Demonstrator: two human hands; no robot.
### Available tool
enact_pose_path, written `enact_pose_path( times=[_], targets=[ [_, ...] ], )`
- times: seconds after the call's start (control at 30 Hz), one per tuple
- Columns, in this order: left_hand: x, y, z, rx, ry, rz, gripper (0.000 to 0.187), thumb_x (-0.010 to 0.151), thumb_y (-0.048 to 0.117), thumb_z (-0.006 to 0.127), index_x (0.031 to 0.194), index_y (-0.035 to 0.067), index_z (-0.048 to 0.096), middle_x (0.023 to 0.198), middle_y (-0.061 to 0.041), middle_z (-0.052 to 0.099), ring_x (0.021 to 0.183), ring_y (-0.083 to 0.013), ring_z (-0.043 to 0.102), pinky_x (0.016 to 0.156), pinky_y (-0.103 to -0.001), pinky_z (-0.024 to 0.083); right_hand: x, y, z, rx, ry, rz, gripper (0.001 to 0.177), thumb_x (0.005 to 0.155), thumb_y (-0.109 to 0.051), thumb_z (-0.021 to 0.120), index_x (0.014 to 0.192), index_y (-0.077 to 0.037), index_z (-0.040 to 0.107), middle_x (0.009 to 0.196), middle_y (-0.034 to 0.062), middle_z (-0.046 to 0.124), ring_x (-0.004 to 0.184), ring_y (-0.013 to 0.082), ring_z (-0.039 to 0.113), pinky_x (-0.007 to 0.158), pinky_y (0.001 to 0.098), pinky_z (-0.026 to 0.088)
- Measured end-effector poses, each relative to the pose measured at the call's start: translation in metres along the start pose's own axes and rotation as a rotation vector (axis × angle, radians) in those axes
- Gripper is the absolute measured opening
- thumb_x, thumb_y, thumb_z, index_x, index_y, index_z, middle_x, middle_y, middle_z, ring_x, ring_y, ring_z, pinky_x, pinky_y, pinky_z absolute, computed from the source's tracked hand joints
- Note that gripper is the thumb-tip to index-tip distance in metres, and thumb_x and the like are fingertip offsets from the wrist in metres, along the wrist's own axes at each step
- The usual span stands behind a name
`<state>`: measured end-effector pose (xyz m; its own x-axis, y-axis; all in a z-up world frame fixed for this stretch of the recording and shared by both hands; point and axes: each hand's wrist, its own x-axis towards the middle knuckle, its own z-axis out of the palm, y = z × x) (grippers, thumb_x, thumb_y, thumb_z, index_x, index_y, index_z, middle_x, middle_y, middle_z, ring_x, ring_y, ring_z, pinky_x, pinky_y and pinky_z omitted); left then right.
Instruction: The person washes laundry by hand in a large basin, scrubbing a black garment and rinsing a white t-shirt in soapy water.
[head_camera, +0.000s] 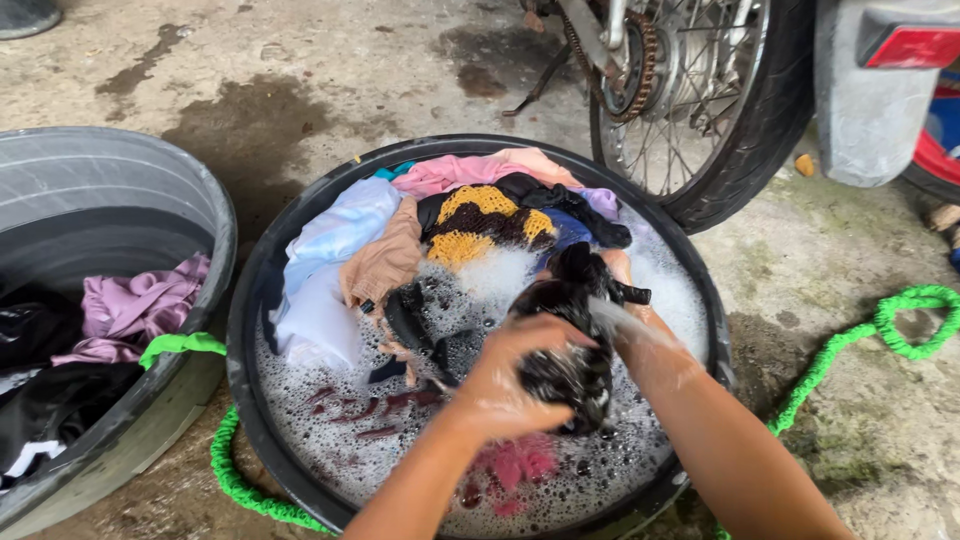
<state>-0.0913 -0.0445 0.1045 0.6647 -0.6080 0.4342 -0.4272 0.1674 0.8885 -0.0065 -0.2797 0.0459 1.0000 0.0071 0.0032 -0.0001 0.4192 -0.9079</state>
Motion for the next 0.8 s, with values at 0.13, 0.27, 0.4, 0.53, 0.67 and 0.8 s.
enact_pose_path(
  times=[0.13,0.27,0.4,0.53,0.67,0.8],
  targets=[
    [-0.010,0.003,0.021,0.520,-0.023,0.092,0.034,0.055,0.010,0.079,0.086,0.010,0.066,0.096,-0.002,0.069,0.096,-0.0232,0.067,0.107,-0.052,0.032,0.008,0.009,-0.004,0.104,-0.022,0.160,0.017,0.088,-0.005,0.055,0.087,0.007,0.067,0.082,0.0183,0.068,0.076,0.0280,0.068,0.067,0.0350,0.059],
    [-0.020,-0.013,0.049,0.790,0.002,0.011,0.026,0.064,0.006,0.076,0.089,0.013,0.070,0.094,0.001,0.068,0.087,-0.0220,0.066,0.092,-0.046,0.046,0.033,0.031,-0.026,-1.125,-0.288,-0.457,0.012,0.080,-0.004,0.069,0.090,0.000,0.074,0.097,0.0181,0.074,0.085,0.0274,0.071,0.077,0.0342,0.058],
    [-0.034,-0.043,0.073,0.962,-0.012,-0.059,0.036,0.054,0.006,0.080,0.090,0.011,0.075,0.098,-0.001,0.068,0.087,-0.0330,0.062,0.083,-0.046,0.045,0.025,0.048,0.004,-1.280,-0.223,-0.324,0.031,0.070,-0.001,0.069,0.100,0.004,0.072,0.108,0.0225,0.070,0.089,0.0338,0.071,0.081,0.0400,0.059],
    [-0.037,-0.072,0.083,1.242,-0.068,-0.058,0.025,0.067,0.009,0.080,0.091,0.012,0.075,0.107,-0.003,0.068,0.082,-0.0291,0.064,0.076,-0.054,0.047,-0.004,0.037,0.067,-1.436,-0.051,0.265,0.029,0.066,-0.008,0.075,0.093,0.003,0.074,0.095,0.0233,0.075,0.087,0.0357,0.075,0.085,0.0426,0.059],
    [-0.029,-0.056,0.066,1.079,-0.329,-0.267,0.042,0.064,0.003,0.074,0.106,0.010,0.074,0.114,-0.009,0.065,0.080,-0.0260,0.064,0.080,-0.042,0.052,0.006,0.038,0.058,-1.525,-0.049,0.157,0.025,0.073,-0.011,0.064,0.093,0.000,0.075,0.093,0.0278,0.073,0.085,0.0405,0.070,0.086,0.0461,0.056],
    [-0.018,-0.033,0.042,0.605,-0.045,-0.244,0.035,0.058,0.009,0.081,0.092,0.008,0.073,0.097,-0.007,0.070,0.089,-0.0306,0.059,0.087,-0.043,0.052,0.020,0.010,0.012,-0.671,0.015,0.504,0.023,0.074,-0.011,0.061,0.093,0.001,0.067,0.082,0.0143,0.069,0.075,0.0312,0.065,0.076,0.0473,0.057]
  ],
)
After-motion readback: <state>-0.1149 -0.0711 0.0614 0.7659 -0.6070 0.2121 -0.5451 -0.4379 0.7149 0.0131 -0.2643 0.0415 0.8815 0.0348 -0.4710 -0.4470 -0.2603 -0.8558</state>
